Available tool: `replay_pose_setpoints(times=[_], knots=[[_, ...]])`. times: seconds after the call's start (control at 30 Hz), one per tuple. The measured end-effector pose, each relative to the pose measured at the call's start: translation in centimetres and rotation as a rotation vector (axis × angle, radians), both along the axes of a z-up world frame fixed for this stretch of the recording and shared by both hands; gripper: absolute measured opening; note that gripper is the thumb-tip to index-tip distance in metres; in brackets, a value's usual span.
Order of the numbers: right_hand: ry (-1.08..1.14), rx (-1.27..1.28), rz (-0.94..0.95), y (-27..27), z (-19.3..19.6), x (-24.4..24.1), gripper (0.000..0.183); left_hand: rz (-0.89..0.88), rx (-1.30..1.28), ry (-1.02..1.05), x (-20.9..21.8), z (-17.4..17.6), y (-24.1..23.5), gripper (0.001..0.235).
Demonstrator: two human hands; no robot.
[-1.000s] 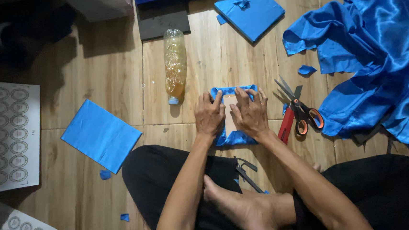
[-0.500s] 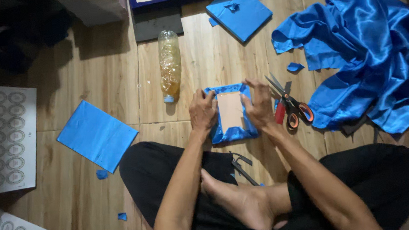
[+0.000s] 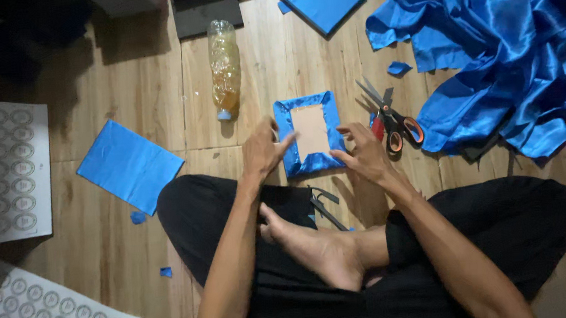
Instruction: The person sits on the floor and smooths blue fabric onto a rectangular board using a plastic bottle. They then pick up a blue-covered box and place it inside a larger purple box.
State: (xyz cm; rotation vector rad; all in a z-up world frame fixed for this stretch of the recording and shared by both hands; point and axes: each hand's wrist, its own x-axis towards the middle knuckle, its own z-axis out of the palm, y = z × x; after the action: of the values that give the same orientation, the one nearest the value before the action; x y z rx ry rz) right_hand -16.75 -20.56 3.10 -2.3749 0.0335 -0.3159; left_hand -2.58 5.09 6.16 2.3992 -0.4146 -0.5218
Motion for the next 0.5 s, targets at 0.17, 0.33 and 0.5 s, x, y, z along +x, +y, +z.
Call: replay_pose_setpoints(times=[0.17, 0.33, 0.5], knots=[[0.077, -0.038, 0.15, 0.2, 1.6, 2.1, 0.068, -0.277, 0.068, -0.093, -2.2, 0.3, -0.6, 0.079], [0.182, -0.07, 0.191, 0.0, 1.2, 2.3, 0.08, -0.369, 0.107, -0.139, -2.1, -0.1, -1.1, 0.08], [0.159, -0.101, 0.232, -0.3, 0.9, 2.4, 0.072, -0.386, 0.117, -0.127, -1.6, -0.9, -1.6, 0.069]])
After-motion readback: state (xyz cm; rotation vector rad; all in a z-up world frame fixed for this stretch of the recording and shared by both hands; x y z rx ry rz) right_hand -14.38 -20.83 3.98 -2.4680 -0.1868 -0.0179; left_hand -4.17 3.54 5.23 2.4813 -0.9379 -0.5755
